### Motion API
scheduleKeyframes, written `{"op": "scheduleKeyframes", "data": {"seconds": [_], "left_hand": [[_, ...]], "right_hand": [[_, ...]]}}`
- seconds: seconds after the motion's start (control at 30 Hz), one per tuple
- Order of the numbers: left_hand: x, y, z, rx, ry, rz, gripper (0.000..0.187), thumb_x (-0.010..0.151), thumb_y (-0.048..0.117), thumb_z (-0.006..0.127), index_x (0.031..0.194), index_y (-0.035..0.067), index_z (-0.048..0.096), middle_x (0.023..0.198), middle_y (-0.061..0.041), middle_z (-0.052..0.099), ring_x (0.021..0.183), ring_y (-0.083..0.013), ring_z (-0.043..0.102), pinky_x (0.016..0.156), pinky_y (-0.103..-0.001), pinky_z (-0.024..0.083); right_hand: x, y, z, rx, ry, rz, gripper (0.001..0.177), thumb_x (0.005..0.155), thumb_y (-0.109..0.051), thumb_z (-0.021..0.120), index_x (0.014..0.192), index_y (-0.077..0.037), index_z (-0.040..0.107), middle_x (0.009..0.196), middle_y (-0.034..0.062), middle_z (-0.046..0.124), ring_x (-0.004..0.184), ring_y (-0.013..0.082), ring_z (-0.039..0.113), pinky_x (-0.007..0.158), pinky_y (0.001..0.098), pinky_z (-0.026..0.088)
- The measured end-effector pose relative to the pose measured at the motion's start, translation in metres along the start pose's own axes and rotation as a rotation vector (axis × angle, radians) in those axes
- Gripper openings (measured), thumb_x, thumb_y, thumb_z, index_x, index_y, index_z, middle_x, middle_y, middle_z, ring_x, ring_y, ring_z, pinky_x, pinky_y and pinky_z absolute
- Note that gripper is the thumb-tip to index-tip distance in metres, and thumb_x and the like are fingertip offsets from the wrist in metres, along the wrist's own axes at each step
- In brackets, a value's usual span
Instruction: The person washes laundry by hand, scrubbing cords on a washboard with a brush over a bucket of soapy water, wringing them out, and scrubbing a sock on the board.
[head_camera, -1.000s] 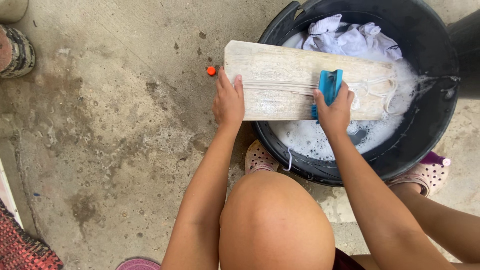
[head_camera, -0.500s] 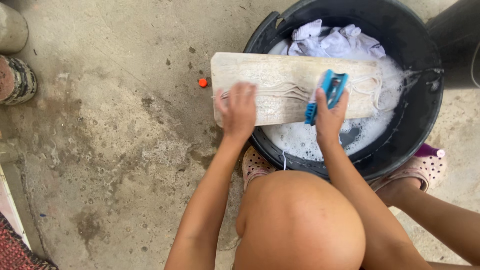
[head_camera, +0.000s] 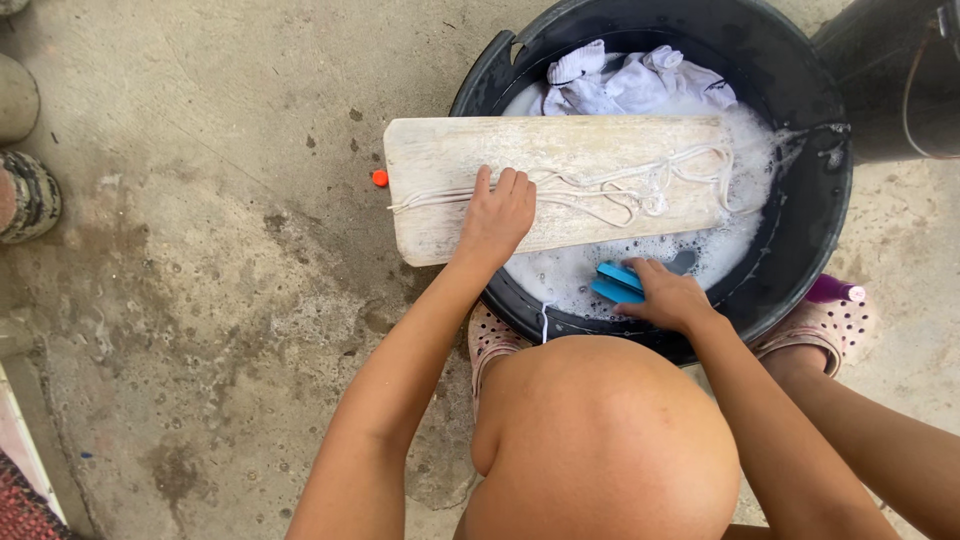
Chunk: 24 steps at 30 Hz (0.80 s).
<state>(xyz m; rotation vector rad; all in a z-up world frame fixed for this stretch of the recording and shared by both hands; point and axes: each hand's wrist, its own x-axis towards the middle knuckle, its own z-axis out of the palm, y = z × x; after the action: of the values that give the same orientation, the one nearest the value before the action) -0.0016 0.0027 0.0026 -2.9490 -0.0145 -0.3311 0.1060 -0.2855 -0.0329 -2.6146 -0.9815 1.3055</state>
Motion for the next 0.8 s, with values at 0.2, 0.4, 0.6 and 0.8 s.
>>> {"op": "scheduleKeyframes", "data": {"seconds": [0.2,0.4,0.6,0.8], "left_hand": [[-0.019,-0.017,-0.016,0.023,-0.130,-0.031,0.016,0.085,0.014,0.066,0.100,0.008,0.066,0.094,-0.006,0.058,0.097,-0.0222,0.057,0.104,-0.051,0.043],[-0.014,-0.012,-0.008,-0.100,0.066,0.112,0.014,0.086,0.013,0.067,0.099,0.010,0.070,0.094,-0.001,0.060,0.098,-0.0194,0.059,0.103,-0.047,0.046],[-0.004,-0.021,-0.004,-0.103,-0.021,0.088,0.003,0.079,0.011,0.069,0.082,0.011,0.069,0.085,-0.004,0.062,0.096,-0.0221,0.060,0.099,-0.045,0.047],[-0.019,-0.041,-0.006,0.076,-0.174,0.151,0.004,0.077,0.011,0.069,0.077,0.008,0.072,0.082,-0.007,0.071,0.091,-0.0186,0.065,0.095,-0.044,0.053]], "right_hand": [[0.032,0.014,0.034,-0.197,0.100,0.137,0.084,0.076,-0.040,0.084,0.146,-0.020,0.042,0.143,0.0087,0.051,0.132,0.0342,0.050,0.101,0.0574,0.047],[0.037,0.012,0.039,-0.155,0.104,0.154,0.086,0.075,-0.036,0.084,0.148,-0.019,0.041,0.141,0.0122,0.050,0.130,0.0367,0.049,0.102,0.0557,0.047],[0.028,0.010,0.043,-0.153,0.129,0.131,0.087,0.075,-0.037,0.084,0.149,-0.022,0.040,0.143,0.0110,0.048,0.132,0.0370,0.046,0.102,0.0562,0.047],[0.028,0.004,0.038,-0.165,0.078,0.159,0.090,0.075,-0.034,0.085,0.152,-0.027,0.038,0.144,0.0107,0.047,0.133,0.0366,0.044,0.102,0.0575,0.047]]}}
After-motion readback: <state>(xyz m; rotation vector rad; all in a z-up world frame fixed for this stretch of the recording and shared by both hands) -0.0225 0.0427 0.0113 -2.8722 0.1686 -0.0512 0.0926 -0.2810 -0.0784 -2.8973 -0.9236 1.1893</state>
